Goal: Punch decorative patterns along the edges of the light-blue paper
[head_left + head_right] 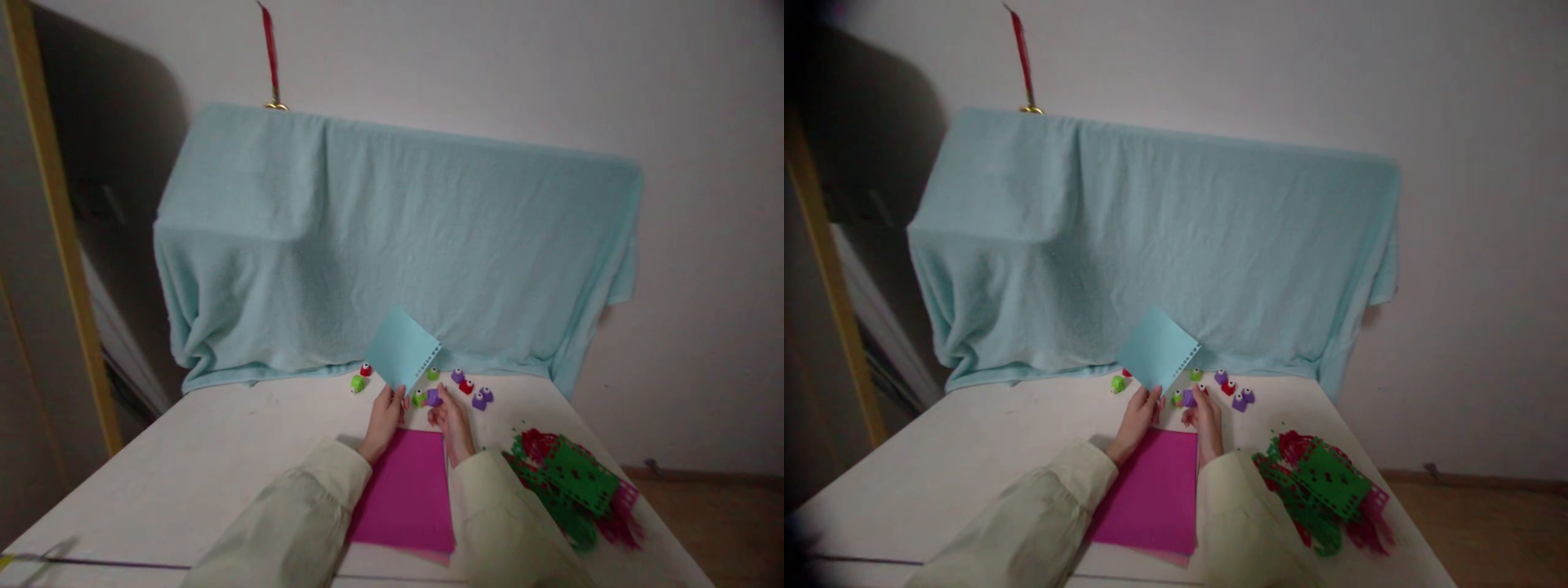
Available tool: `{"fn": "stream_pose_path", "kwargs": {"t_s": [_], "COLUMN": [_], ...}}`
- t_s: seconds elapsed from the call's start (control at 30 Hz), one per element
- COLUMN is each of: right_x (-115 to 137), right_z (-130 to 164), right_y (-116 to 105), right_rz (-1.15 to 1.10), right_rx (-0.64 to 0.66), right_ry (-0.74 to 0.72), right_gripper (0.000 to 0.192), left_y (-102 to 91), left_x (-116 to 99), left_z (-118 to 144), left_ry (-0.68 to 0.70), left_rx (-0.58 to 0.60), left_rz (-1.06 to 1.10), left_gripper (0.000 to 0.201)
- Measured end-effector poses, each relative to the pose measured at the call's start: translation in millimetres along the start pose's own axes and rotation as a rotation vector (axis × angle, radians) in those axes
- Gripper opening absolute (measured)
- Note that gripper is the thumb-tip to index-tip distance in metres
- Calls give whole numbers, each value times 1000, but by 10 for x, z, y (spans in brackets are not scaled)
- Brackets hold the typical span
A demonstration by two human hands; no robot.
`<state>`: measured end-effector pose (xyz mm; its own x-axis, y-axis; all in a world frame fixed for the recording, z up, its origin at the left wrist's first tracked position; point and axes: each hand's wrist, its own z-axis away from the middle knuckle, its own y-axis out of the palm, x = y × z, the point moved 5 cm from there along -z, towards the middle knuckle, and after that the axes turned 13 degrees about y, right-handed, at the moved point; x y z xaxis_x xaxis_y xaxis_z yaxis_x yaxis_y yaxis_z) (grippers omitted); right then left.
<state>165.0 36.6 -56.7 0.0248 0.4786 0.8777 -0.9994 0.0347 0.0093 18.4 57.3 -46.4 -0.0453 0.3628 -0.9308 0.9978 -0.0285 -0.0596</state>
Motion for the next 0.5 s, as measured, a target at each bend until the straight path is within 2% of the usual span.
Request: {"fn": "stream_pose_path", "kwargs": {"t_s": [0.2, 0.33, 0.5], "right_x": [-2, -34, -79], "right_z": [-20, -67, -110], "right_y": [-43, -101, -153], "right_rz": [-112, -156, -153], "right_rx": [6, -18, -61], "right_ry": [118, 189, 176], "right_gripper": [82, 85, 89], "left_y": [-15, -21, -16], "left_x": [-26, -43, -18], "left_z": [-3, -2, -5], "left_ry": [19, 8, 5], "left_rx": [4, 4, 5], "left_rz": [-31, -18, -3], "left_gripper": [46, 46, 46]}}
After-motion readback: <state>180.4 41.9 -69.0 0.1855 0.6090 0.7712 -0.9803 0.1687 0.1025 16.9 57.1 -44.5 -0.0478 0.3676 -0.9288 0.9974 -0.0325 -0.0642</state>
